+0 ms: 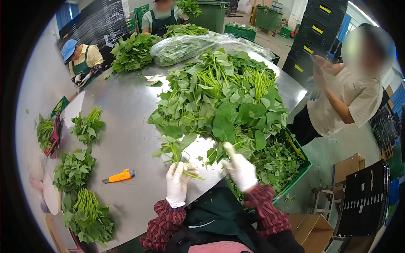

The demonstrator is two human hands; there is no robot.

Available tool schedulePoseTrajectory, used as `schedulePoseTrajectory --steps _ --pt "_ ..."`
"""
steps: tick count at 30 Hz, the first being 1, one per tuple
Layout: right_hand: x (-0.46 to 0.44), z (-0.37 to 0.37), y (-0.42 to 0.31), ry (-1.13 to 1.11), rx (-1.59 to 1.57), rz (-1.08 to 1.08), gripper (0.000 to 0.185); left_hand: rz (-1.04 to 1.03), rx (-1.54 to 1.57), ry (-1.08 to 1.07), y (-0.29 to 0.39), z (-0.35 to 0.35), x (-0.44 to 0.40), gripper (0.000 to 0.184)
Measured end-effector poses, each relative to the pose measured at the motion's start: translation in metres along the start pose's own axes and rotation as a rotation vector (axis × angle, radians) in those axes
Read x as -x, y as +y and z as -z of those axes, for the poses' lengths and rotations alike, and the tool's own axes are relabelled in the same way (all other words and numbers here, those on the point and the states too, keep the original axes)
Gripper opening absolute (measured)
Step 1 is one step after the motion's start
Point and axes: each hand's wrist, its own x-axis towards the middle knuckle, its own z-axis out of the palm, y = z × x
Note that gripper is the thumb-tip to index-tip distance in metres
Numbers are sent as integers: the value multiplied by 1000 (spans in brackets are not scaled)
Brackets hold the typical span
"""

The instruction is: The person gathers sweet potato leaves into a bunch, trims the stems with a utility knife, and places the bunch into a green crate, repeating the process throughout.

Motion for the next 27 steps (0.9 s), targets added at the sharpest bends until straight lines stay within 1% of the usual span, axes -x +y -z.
schedulePoseTrajectory --steps 1,3,4,5,7,9,10,11,12,13,14,15,16,17,19,20,21,22,23,24,25,26,27 --pt "-13 -5 -15 -38 17 41 74 0 -2 -11 1 1 1 20" --pt "-39 -29 -20 -20 114 69 78 -18 -8 7 3 5 3 20" --pt "-49 -33 -16 -79 95 -41 77 -31 -17 19 7 5 4 20" --pt "-55 -46 2 -136 105 -153 68 -35 -19 12 9 9 5 20" --pt "-49 -36 21 -205 126 -391 58 -97 -30 123 15 22 5 20" --pt "-21 -43 62 55 167 -448 44 -137 -67 118 20 41 5 22" --pt "-9 -38 79 131 179 -523 33 -129 -67 139 23 47 5 23" --pt "6 -21 92 -51 373 -531 26 -122 -66 161 24 52 5 25" --pt "22 -27 126 -47 337 -699 30 -130 -102 222 26 46 5 27" --pt "36 -21 143 -65 320 -803 38 -138 -101 241 24 46 3 27" --pt "48 -15 153 -146 443 -798 51 -142 -179 176 20 49 1 28" --pt "50 -9 152 -184 453 -888 65 -151 -260 116 19 51 -1 28" --pt "50 -3 144 -176 482 -872 70 -137 -281 109 19 47 -1 29" --pt "51 -7 141 -70 462 -774 63 -121 -301 97 18 43 0 29" --pt "31 -4 100 -46 397 -645 47 -110 -344 73 15 43 0 28" --pt "26 -12 89 42 295 -425 32 -103 -386 80 16 44 2 27" --pt "18 -22 73 141 90 -221 26 -94 -428 86 18 44 4 27" --pt "9 -30 53 10 -77 -254 25 -102 -426 93 22 43 7 27" --pt "-1 -35 19 83 -80 -108 25 -78 -455 95 25 43 10 24" --pt "-11 -43 -8 3 -155 -77 30 -51 -485 95 27 43 12 22" --pt "-26 -53 -35 -162 -91 -23 40 -53 -484 94 26 45 13 22" --pt "-31 -53 -62 -153 -135 71 50 -51 -466 108 24 48 14 18" --pt "-42 -60 -80 -243 -192 112 60 -48 -447 122 22 50 14 15"
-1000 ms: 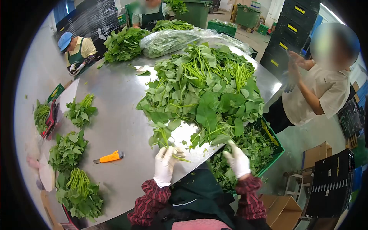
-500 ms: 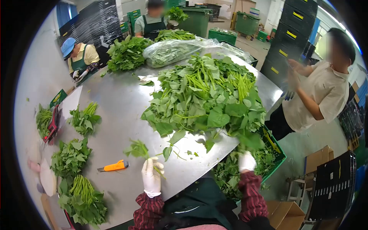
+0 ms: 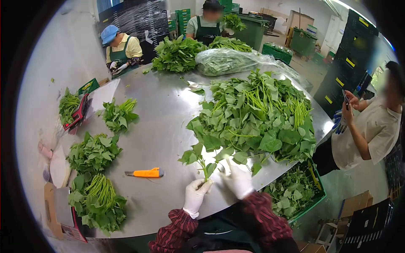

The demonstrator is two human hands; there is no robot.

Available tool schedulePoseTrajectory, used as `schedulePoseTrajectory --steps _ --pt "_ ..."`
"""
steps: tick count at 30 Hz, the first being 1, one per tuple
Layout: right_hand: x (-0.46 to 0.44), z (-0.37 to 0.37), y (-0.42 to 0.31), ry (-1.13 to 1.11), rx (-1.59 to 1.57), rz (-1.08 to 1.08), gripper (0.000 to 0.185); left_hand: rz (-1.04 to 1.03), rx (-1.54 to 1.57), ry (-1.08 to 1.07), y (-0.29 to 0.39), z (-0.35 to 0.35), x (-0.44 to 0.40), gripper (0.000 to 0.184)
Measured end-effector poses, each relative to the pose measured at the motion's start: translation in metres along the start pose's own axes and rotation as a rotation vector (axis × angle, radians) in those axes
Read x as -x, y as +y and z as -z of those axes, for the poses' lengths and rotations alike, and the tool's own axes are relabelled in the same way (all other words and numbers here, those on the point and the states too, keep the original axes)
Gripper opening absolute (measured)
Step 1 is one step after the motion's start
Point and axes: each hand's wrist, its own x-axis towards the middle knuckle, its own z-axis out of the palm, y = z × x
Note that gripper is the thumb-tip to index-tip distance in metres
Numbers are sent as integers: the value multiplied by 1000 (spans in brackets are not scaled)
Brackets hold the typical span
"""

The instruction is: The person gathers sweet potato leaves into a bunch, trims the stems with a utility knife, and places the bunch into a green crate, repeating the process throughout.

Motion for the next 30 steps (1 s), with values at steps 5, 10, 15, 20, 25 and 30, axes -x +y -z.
schedulePoseTrajectory --steps 5,10,15,20,25,30 --pt "-42 -68 9 -10 207 279 45 -16 -109 29 4 1 4 14" --pt "-1 -37 50 159 156 -268 18 -13 -200 69 -4 10 4 13" --pt "100 17 136 374 425 -568 29 14 -163 -6 -16 2 3 13" --pt "146 46 121 353 308 -532 47 3 -223 -142 -42 -25 7 14" --pt "112 43 39 204 -486 -476 32 -171 -412 -303 -39 -51 30 17" --pt "31 104 83 572 59 -336 38 7 -306 -190 -45 -29 25 11"
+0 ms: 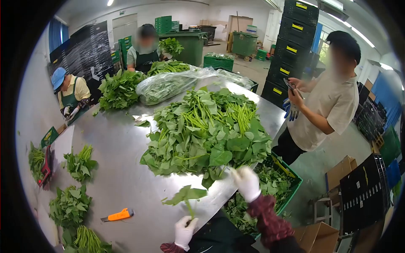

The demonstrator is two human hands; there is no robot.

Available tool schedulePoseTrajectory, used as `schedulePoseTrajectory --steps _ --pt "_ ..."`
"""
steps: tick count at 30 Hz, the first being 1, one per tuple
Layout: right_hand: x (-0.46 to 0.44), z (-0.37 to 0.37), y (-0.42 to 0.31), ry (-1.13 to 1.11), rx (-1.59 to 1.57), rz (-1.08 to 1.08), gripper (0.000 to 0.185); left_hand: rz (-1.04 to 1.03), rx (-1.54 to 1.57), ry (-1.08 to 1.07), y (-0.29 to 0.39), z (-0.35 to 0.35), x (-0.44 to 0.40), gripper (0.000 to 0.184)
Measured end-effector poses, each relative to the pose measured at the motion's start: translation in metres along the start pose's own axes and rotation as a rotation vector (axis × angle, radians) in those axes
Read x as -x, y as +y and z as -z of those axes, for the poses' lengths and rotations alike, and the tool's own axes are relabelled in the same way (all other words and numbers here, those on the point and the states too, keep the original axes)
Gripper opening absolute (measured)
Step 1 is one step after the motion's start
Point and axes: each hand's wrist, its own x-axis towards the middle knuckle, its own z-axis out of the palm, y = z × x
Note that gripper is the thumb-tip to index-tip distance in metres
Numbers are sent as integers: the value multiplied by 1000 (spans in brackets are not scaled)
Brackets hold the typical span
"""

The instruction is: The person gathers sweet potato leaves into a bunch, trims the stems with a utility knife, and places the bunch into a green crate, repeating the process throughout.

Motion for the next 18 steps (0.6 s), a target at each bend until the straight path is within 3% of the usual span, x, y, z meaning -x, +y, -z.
schedulePoseTrajectory --steps 2,4,6,7,8,10,11,12,17,18 --pt "-63 13 4 76 190 32 49 13 12 79 2 7 -2 12" --pt "-115 34 -2 81 306 -8 80 21 23 77 14 9 -1 12" --pt "-154 32 11 91 296 -76 89 32 36 79 22 6 -1 13" --pt "-167 28 19 18 388 -143 127 33 24 75 23 5 -1 14" --pt "-175 24 30 20 388 -142 127 35 12 72 24 3 -1 14" --pt "-181 26 28 -254 503 -340 127 59 20 65 18 2 -1 14" --pt "-183 33 30 -398 500 -383 115 86 27 58 16 2 -2 14" --pt "-189 29 36 -404 498 -383 115 91 24 61 14 2 -4 14" --pt "-200 25 49 -469 421 -459 50 47 21 44 -2 6 -6 14" --pt "-203 18 57 -397 384 -464 48 50 18 42 -1 6 -5 14"
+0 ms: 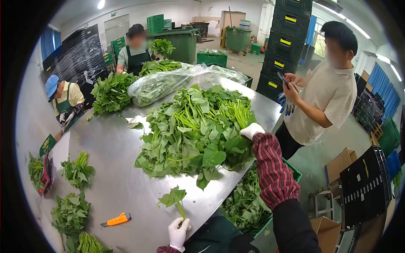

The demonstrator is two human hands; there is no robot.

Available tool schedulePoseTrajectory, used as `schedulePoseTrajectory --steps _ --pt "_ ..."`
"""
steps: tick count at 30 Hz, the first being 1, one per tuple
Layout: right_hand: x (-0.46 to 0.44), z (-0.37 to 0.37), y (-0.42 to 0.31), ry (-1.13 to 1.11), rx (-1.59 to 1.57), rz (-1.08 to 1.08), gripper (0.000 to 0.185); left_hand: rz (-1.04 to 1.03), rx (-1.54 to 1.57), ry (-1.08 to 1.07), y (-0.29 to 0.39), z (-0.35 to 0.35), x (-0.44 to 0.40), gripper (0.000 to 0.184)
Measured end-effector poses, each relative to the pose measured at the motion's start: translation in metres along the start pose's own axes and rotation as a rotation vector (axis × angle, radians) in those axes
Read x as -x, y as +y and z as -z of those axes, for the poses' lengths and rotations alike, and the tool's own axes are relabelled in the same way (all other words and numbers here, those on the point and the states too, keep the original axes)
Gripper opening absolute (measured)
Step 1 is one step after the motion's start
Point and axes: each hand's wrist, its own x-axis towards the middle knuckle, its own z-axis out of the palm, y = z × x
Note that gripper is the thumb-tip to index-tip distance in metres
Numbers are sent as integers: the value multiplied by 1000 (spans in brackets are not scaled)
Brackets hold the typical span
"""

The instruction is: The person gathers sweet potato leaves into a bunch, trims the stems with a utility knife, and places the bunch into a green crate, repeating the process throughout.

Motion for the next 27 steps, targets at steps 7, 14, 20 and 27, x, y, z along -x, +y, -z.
schedulePoseTrajectory --steps 7,14,20,27 --pt "-22 -27 57 240 -338 102 47 63 65 56 3 11 8 12" --pt "-4 -68 126 168 -942 196 29 72 87 16 10 3 4 11" --pt "17 -84 151 24 -940 254 40 67 142 3 6 -7 -2 11" --pt "18 -73 110 103 -376 91 56 45 133 -17 5 -20 0 13"
